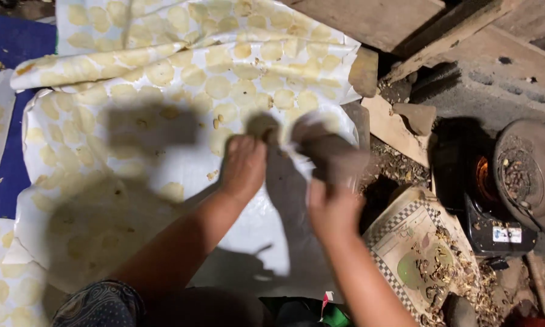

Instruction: Cracking nuts with a stone and using a wooden mallet to process them on a cloth

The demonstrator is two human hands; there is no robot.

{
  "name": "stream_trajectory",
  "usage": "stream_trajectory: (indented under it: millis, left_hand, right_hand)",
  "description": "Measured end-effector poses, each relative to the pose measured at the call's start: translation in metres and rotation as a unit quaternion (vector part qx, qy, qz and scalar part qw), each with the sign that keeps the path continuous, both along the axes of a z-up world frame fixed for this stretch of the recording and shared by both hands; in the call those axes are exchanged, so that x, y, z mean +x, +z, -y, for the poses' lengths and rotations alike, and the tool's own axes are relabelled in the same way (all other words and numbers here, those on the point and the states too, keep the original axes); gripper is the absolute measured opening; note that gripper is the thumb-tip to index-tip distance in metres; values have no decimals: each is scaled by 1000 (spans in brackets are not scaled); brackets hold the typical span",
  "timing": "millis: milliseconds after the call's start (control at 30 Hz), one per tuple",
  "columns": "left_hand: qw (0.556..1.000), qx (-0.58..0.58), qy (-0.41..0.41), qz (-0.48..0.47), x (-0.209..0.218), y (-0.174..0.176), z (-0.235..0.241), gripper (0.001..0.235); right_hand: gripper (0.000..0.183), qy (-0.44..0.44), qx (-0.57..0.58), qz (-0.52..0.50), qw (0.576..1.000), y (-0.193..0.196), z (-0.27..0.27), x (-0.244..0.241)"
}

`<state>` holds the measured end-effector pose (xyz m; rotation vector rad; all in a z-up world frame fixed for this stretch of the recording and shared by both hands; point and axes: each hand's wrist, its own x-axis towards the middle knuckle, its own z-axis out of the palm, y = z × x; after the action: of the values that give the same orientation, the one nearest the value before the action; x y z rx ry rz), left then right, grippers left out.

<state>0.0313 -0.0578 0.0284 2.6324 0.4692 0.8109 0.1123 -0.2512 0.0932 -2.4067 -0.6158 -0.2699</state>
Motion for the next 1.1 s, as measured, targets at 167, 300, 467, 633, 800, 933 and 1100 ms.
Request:
stream_trajectory:
  millis: [167,300,467,633,800,933,1100]
  left_hand:
    - [992,77,102,9,-27,-16,-71,47]
    - [987,61,148,21,-21,-49,-89,23]
    - [983,61,171,31,-21,-55,-93,13]
    - [990,40,137,-7,-20,-30,-72,6]
    - [999,-7,36,15,-17,-18,6,19]
    - [999,23,30,26,-2,-15,19,9]
    - [998,37,57,-11,-13,-3,-1,16]
  right_hand:
    - [66,111,-217,-225,943,-33,-22,-5]
    - [51,123,-195,-293,928,33,-31,18]
    - [62,76,-193,-239,949,47,-18,-3]
    - [57,120,-200,-283,930,6,-22,-6]
    - [46,82,-176,-305,933,80,-10,-8]
    - [28,68,82,-94,990,126,-2,-21]
    - [30,62,-13,2,998,43,-17,-23]
